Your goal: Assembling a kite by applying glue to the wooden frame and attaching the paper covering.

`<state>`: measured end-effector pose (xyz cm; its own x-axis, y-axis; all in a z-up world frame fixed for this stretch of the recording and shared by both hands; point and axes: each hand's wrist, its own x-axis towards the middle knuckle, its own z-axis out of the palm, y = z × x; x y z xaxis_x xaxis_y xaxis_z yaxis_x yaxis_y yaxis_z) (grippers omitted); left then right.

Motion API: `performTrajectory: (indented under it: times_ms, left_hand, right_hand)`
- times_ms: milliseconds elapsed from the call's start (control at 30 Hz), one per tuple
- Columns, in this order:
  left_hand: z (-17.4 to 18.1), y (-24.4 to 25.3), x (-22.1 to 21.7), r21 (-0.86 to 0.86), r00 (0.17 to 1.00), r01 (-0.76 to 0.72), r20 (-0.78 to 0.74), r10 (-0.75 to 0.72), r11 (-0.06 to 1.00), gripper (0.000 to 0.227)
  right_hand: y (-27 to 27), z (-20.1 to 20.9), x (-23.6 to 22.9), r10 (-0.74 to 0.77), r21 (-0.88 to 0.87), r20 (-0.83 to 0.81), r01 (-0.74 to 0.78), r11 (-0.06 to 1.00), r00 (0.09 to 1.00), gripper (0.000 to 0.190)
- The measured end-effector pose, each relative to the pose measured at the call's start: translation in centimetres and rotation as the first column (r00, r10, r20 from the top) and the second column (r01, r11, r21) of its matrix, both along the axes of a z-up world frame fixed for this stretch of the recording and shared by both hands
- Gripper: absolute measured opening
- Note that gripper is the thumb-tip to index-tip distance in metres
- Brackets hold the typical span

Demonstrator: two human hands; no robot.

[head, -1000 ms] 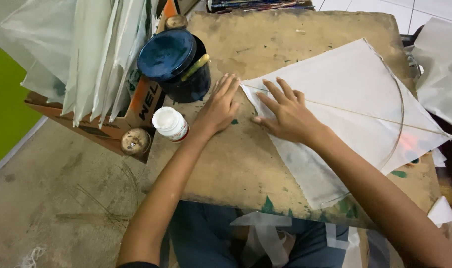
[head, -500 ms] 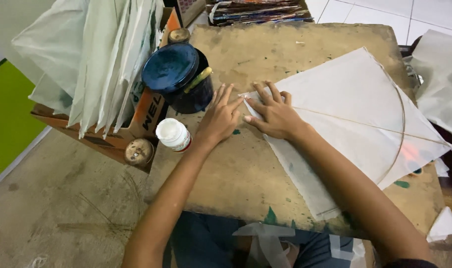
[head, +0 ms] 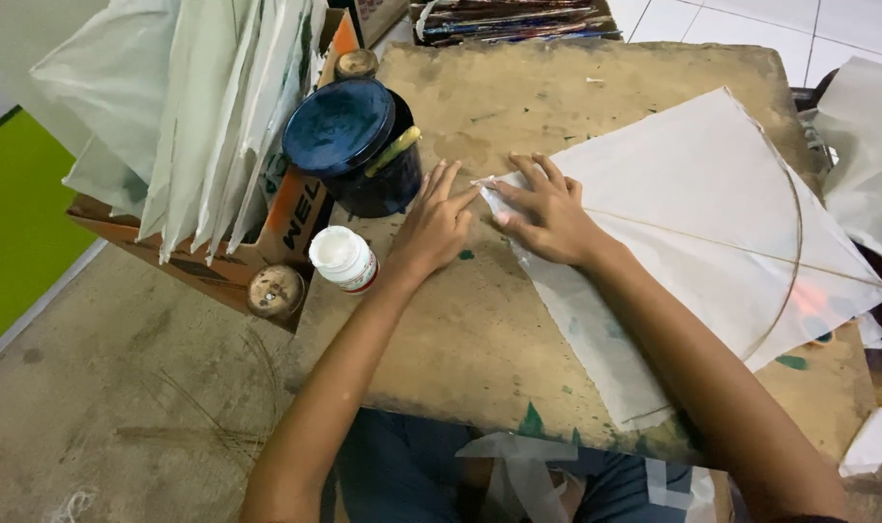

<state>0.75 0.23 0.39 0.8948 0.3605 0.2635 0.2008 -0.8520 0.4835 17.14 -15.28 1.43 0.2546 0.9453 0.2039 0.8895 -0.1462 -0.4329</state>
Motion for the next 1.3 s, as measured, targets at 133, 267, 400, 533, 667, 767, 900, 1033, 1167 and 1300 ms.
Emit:
performTrajectory:
  times_ms: [133,267,400,533,667,767,900,1033,1167,1300]
  left_hand:
    - [-0.1,0.1,0.1,-0.016,1.0,0.004,-0.001,-0.004,1.0,0.053]
    - [0.0,0.1,0.1,-0.007,1.0,0.005,0.0,-0.005,1.0,0.053]
    - [0.1,0.0,0.1,-0.02,1.0,0.008,0.003,-0.008,1.0,0.053]
    - [0.4,-0.1,0.0,-0.03,1.0,-0.001,0.012,0.002,1.0,0.054]
    - [1.2,-0.4,-0.2,-0.028,0.999,-0.002,-0.042,0.001,1.0,0.053]
    - [1.0,-0.3,-0.2,-0.019,0.999,-0.007,-0.047,0.006,1.0,0.054]
    - [1.0,-0.4,0.0,-0.01,0.999,0.006,-0.041,-0.006,1.0,0.054]
    - [0.7,-0.6,-0.1,-0.005,1.0,0.005,-0.002,-0.005,1.0,0.056]
    - [1.2,-2.4,-1.0,0.178,0.985,0.048,0.153,-0.076,0.983,0.052]
    - [1.9,-6.3,-2.7,0.252,0.958,0.114,0.228,-0.173,0.961,0.035]
  right_hand:
    - [0.2,-1.1,0.0,-0.003,-0.006,0.132,0.004,1.0,0.991,0.062]
    - [0.0,-1.2,0.0,0.043,-0.02,0.161,-0.041,0.999,0.986,0.053]
    - [-0.8,1.4,-0.2,0.074,0.145,-0.175,-0.049,0.988,0.982,0.046]
    - [-0.8,0.3,1.1,0.123,0.246,-0.184,-0.076,0.966,0.975,0.043]
    - [-2.2,-0.3,0.2,0.179,0.29,0.007,-0.173,0.941,0.984,0.049]
    - [-4.2,-0.3,-1.4,0.188,0.285,0.102,-0.209,0.935,0.977,0.05]
    - [-8.3,0.0,-3.6,0.108,0.119,0.19,-0.133,0.984,0.976,0.058]
    - [-9.9,-0.7,-4.6,0.073,0.005,0.228,-0.076,0.997,0.971,0.06]
    - [-9.8,-0.9,-4.9,0.039,-0.002,0.27,-0.04,0.999,0.962,0.061]
    - [-10.0,-1.2,-5.2,0.023,0.073,0.303,-0.048,0.996,0.953,0.056]
